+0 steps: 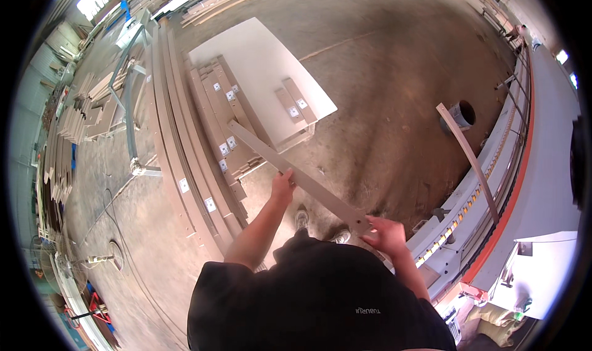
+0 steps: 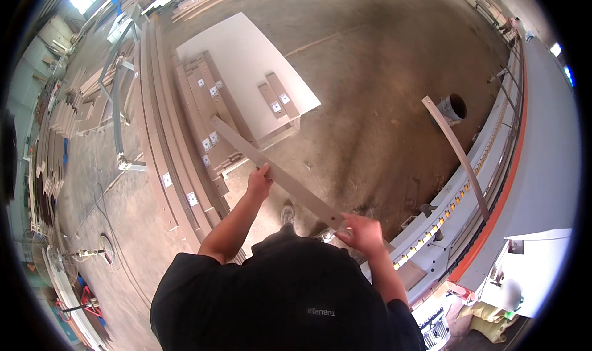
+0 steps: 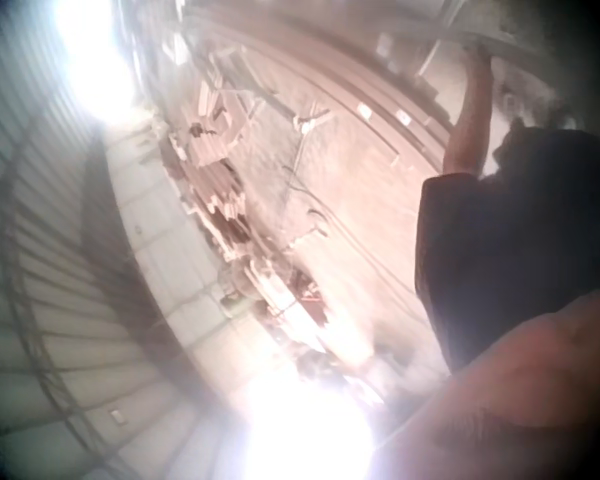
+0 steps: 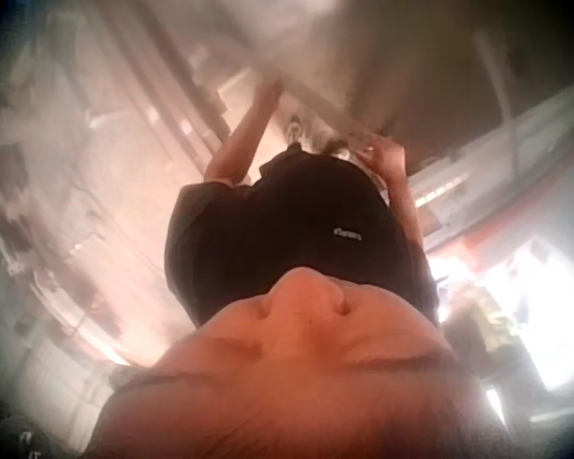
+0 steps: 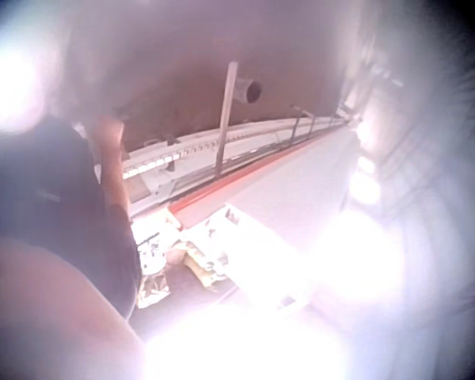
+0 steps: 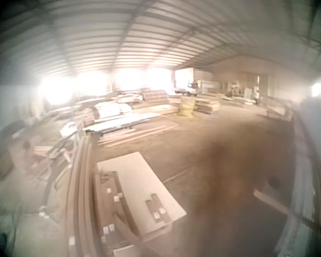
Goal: The person picks up wooden planks from a stack on the floor and places them onto a conveyor belt. They repeat this process, handling the planks one by one to feed them into the machinery.
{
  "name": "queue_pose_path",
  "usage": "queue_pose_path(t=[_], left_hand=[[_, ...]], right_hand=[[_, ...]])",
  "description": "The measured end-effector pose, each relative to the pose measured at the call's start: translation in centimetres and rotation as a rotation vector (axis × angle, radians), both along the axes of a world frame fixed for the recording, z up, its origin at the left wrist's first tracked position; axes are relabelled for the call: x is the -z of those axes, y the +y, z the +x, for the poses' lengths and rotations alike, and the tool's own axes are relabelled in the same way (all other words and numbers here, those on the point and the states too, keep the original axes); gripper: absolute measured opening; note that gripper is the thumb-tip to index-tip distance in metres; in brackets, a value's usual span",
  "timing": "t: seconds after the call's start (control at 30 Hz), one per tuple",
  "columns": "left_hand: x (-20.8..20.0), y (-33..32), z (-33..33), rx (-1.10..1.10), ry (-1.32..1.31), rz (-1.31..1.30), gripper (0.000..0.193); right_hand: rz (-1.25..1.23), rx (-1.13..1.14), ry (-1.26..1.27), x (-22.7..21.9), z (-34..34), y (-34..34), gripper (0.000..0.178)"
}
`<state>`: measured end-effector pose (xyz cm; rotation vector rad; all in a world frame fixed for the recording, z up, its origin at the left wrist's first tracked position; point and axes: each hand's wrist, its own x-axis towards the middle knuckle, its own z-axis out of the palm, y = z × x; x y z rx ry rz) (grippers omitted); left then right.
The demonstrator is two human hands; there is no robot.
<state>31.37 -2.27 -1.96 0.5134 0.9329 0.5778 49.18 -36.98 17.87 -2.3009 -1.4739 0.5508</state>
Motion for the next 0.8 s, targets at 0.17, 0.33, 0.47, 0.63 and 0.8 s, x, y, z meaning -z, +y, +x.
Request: queue_pose_path(t=[0.17, 0.33, 0.47, 0.63, 0.8], left_hand=[[-2.6, -2.9, -2.0, 0.053, 0.117, 0.204, 0.045], [-2.1, -6.3, -5.3, -0.048, 0.424, 0.345, 0.082], [3.5, -1.7, -8.7, 0.033, 0.82, 0.608, 0.094], [6.1, 7.6, -10.0, 0.163, 1.138, 0.671, 0.084], [7.3, 15.5, -7.6, 0.13, 1.281, 0.773, 0.081]], right_hand=[[0.04, -0.216, 0.102, 2.9, -4.1, 9.6, 0.059], [-0.079, -0.299, 0.228, 4.6, -4.0, 10.3, 0.061], [-0.159, -0.144, 0.248, 7.1, -3.2, 6.5, 0.057], [-0.267, 0.111, 0.343, 10.0, -3.4, 1.0, 0.058], [-0.323, 0.305, 0.407, 10.2, -4.7, -3.4, 0.058]])
